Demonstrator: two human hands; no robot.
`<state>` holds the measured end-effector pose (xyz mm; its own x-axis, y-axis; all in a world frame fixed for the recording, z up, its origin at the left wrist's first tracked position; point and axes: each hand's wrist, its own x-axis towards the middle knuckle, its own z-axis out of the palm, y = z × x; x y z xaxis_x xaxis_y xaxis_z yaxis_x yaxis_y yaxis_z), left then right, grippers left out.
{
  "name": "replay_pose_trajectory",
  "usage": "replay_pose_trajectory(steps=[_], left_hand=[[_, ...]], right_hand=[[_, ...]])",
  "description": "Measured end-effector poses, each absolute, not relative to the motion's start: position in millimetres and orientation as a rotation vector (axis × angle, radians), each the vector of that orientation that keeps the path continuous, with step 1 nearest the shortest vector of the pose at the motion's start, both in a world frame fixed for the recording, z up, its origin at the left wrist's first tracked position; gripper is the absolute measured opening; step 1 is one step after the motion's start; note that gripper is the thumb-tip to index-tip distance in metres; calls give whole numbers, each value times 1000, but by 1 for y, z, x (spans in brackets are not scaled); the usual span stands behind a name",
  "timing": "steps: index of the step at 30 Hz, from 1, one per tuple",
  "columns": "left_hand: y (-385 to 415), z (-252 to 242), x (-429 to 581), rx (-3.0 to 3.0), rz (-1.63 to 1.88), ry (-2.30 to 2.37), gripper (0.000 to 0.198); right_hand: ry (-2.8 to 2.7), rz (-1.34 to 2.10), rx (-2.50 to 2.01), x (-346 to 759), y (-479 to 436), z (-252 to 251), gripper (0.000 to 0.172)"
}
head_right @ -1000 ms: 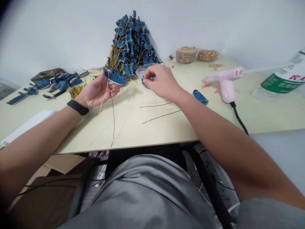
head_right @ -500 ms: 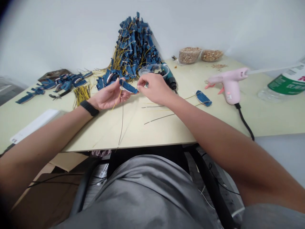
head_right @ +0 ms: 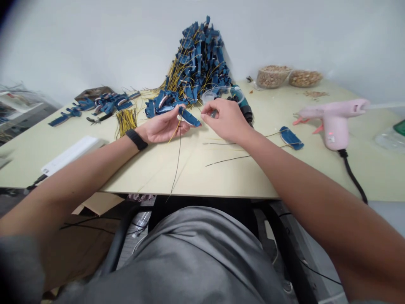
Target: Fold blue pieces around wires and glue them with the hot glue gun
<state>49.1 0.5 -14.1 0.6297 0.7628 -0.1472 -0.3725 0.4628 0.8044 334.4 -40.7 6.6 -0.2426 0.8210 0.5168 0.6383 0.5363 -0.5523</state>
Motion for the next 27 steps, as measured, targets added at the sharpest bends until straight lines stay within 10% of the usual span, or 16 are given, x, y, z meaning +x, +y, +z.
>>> replay_pose_trajectory(steps=[27], left_hand=[[-10,-14,57,898,740,529,29]], right_hand=[[-2015,352,-1155,316,-53,10,13]])
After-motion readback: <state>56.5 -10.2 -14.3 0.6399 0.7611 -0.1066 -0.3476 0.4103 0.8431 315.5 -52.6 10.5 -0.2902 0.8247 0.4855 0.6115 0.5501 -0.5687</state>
